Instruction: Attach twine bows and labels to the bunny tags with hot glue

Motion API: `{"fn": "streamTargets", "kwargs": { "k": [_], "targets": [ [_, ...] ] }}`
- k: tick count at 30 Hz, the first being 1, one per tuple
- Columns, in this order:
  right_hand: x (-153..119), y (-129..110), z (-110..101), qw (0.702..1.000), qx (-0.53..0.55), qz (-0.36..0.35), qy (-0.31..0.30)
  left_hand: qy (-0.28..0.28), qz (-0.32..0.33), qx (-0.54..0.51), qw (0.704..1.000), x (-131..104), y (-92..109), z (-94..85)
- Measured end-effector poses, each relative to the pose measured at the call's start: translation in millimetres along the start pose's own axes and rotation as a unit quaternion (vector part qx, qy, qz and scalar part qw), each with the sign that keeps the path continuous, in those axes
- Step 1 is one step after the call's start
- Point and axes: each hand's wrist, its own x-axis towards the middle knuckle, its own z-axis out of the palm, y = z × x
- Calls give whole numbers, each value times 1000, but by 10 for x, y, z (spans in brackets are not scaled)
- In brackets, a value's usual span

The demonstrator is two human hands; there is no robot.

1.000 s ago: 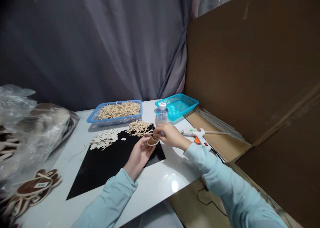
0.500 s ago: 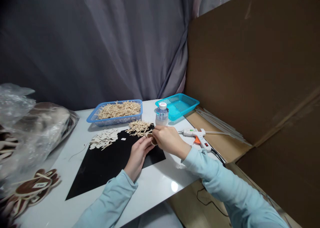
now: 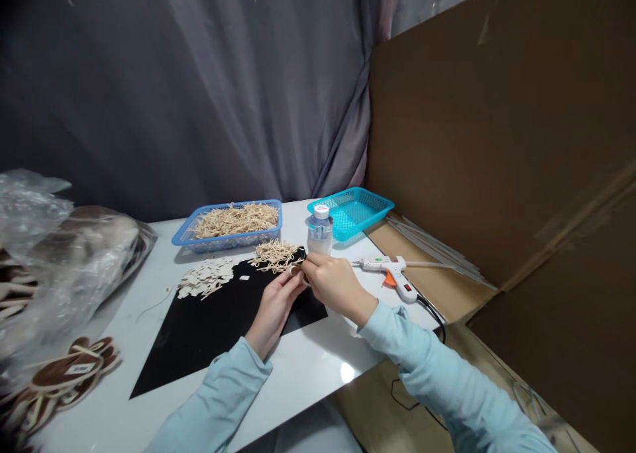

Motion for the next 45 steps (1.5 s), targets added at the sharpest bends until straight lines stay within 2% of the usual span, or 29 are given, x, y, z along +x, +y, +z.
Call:
{"fn": "streamTargets", "kwargs": {
  "k": [8, 18, 25, 27, 28, 29, 30, 32, 33, 34, 36, 39, 42, 45],
  "targets": [
    [-68, 44, 76, 999, 5, -13, 33, 2, -12, -7, 1000, 7, -23, -6],
    [-64, -19, 85, 998, 1, -29, 53, 27, -35, -85, 995, -20, 6, 12],
    [-93, -40, 84, 993, -16, -91, 70, 14, -46, -95, 994, 6, 2, 5],
    [-116, -17, 97, 993, 29, -99, 54, 6, -46, -87, 995, 17, 0, -3],
    [-125, -1, 111, 992, 86, -84, 46, 2, -45, -82, 996, 24, -3, -10],
    [-129, 16, 133, 982, 179, -40, 47, -2, -42, -78, 996, 34, -7, -18],
    [-126, 35, 163, 954, 292, 28, 57, -4, -40, -75, 996, 45, -13, -28],
    [-95, 75, 244, 846, 493, 179, 91, -7, -34, -69, 997, 69, -27, -50],
    [-67, 95, 291, 789, 558, 236, 101, -7, -32, -67, 997, 82, -33, -61],
    [-32, 113, 339, 746, 600, 271, 99, -9, -31, -66, 997, 92, -39, -70],
    [50, 139, 426, 698, 652, 287, 69, -14, -31, -65, 997, 107, -42, -83],
    [173, 148, 526, 612, 738, 283, 28, -28, -39, -66, 997, 110, -23, -82],
    [266, 132, 608, 531, 803, 270, 27, -43, -49, -69, 995, 104, 19, -73],
    [316, 107, 686, 463, 848, 255, 43, -51, -56, -73, 994, 106, 61, -80]
  ]
}}
